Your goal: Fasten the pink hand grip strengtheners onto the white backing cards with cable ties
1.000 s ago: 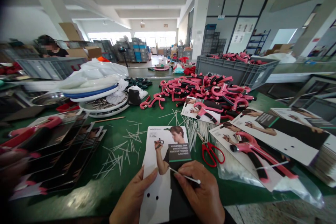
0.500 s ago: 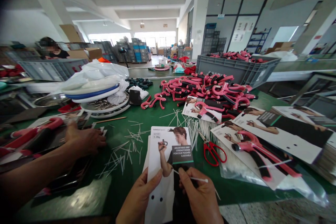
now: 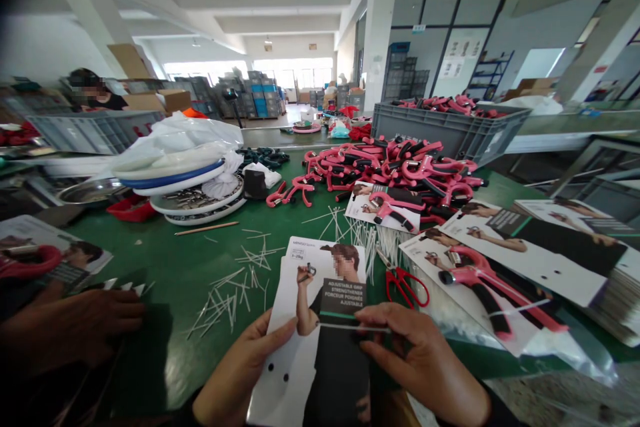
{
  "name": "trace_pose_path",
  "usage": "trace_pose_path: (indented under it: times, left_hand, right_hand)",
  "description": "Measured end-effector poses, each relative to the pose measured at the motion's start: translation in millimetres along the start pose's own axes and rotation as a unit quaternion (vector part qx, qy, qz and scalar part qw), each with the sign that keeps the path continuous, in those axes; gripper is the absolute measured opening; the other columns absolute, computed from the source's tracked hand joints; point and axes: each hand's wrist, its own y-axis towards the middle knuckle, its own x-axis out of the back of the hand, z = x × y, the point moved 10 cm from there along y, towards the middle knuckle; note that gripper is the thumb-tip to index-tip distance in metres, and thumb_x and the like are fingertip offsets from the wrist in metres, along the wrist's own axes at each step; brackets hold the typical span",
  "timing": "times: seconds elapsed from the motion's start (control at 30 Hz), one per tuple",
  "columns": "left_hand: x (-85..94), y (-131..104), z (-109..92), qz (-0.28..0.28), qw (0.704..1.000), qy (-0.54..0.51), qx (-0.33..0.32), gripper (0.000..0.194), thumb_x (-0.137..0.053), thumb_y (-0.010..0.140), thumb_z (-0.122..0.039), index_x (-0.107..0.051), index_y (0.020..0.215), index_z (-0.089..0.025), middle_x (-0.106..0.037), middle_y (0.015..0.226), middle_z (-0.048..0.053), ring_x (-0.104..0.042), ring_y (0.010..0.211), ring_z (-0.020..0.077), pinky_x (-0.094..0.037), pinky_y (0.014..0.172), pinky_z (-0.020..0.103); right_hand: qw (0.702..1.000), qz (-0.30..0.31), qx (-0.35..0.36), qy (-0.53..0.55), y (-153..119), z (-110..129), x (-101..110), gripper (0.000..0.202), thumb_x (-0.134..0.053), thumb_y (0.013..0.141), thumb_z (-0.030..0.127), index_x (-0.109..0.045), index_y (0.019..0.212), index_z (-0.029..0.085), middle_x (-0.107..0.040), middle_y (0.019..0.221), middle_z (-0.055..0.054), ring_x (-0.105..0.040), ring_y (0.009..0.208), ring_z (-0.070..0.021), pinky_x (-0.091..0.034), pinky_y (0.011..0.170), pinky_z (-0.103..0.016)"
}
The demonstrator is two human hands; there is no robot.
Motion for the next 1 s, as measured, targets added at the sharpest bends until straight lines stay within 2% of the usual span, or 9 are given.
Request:
trace_pose_path:
  times: [0.07, 0.13, 0.23, 0.33, 0.53, 0.67, 0.8, 1.0]
  left_hand:
    - [-8.2, -1, -1, 0.044, 0.999, -0.009, 0.015, 0.015, -0.066, 0.072, -0.021, -0.062, 0.084, -0.013, -0.061, 0.075, 0.004, -0.055, 0.06, 0.0127, -0.039, 0.06, 0.025]
    - [-12.7, -2, -1, 0.072, 0.997, -0.014, 0.026, 0.01, -0.065, 0.073, -0.02, -0.062, 0.079, -0.012, -0.059, 0.072, 0.003, -0.053, 0.059, 0.0115, -0.038, 0.059, 0.023]
    - [-11.6, -3, 1, 0.077, 0.996, -0.009, 0.04, 0.01, -0.062, 0.075, -0.021, -0.062, 0.079, -0.012, -0.058, 0.07, 0.004, -0.054, 0.059, 0.0124, -0.038, 0.059, 0.024]
    - [-7.8, -2, 4, 0.061, 0.997, -0.011, 0.052, 0.01, -0.062, 0.075, -0.02, -0.062, 0.082, -0.012, -0.06, 0.071, 0.005, -0.055, 0.059, 0.0134, -0.039, 0.06, 0.025]
    - [-6.6, 1, 8, 0.035, 0.997, -0.049, 0.047, 0.016, -0.063, 0.075, -0.025, -0.062, 0.087, -0.013, -0.063, 0.073, 0.005, -0.058, 0.061, 0.0145, -0.041, 0.062, 0.026]
    - [-10.5, 1, 15, 0.023, 0.996, -0.069, 0.057, 0.028, -0.067, 0.072, -0.027, -0.061, 0.096, -0.014, -0.066, 0.077, 0.007, -0.061, 0.063, 0.0168, -0.043, 0.065, 0.029]
    - [-14.7, -1, 18, 0.016, 0.996, -0.07, 0.058, 0.034, -0.071, 0.068, -0.027, -0.062, 0.098, -0.013, -0.068, 0.078, 0.008, -0.064, 0.068, 0.0197, -0.043, 0.069, 0.03]
    - [-15.7, 1, 21, 0.034, 0.994, -0.087, 0.05, 0.033, -0.072, 0.066, -0.024, -0.062, 0.096, -0.013, -0.069, 0.077, 0.008, -0.065, 0.072, 0.0215, -0.044, 0.072, 0.031]
  right_hand:
    - [0.996, 0.075, 0.042, -0.002, 5, 12, -7, 0.017, -0.061, 0.078, 0.022, -0.066, 0.094, 0.023, -0.069, 0.082, -0.003, -0.064, 0.076, -0.0149, -0.051, 0.066, -0.023]
    - [0.989, 0.125, 0.069, 0.021, 10, 21, -14, 0.013, -0.059, 0.081, 0.023, -0.067, 0.091, 0.022, -0.069, 0.081, -0.003, -0.064, 0.077, -0.0149, -0.05, 0.069, -0.024]
    - [0.985, 0.142, 0.084, 0.047, 15, 26, -19, 0.013, -0.058, 0.081, 0.023, -0.068, 0.09, 0.023, -0.07, 0.079, -0.003, -0.064, 0.076, -0.0149, -0.051, 0.069, -0.026]
    - [0.988, 0.109, 0.101, 0.049, 17, 26, -18, 0.015, -0.058, 0.081, 0.023, -0.069, 0.091, 0.025, -0.071, 0.08, -0.003, -0.064, 0.075, -0.0155, -0.052, 0.067, -0.027]
    - [0.984, -0.021, 0.172, -0.039, 7, 42, -8, 0.017, -0.062, 0.078, 0.017, -0.067, 0.092, 0.024, -0.07, 0.079, -0.003, -0.064, 0.072, -0.0137, -0.052, 0.062, -0.022]
    - [0.968, -0.04, 0.184, -0.168, 1, 59, -23, 0.013, -0.057, 0.081, 0.017, -0.065, 0.09, 0.021, -0.069, 0.08, -0.004, -0.063, 0.069, -0.0138, -0.05, 0.061, -0.023]
    - [0.948, -0.05, 0.158, -0.272, 0, 63, -39, 0.015, -0.051, 0.081, 0.016, -0.066, 0.081, 0.02, -0.067, 0.074, -0.004, -0.06, 0.062, -0.015, -0.047, 0.052, -0.023]
    - [0.946, -0.05, 0.14, -0.287, 1, 58, -50, 0.017, -0.05, 0.082, 0.019, -0.067, 0.085, 0.02, -0.066, 0.075, -0.005, -0.06, 0.063, -0.015, -0.048, 0.053, -0.022]
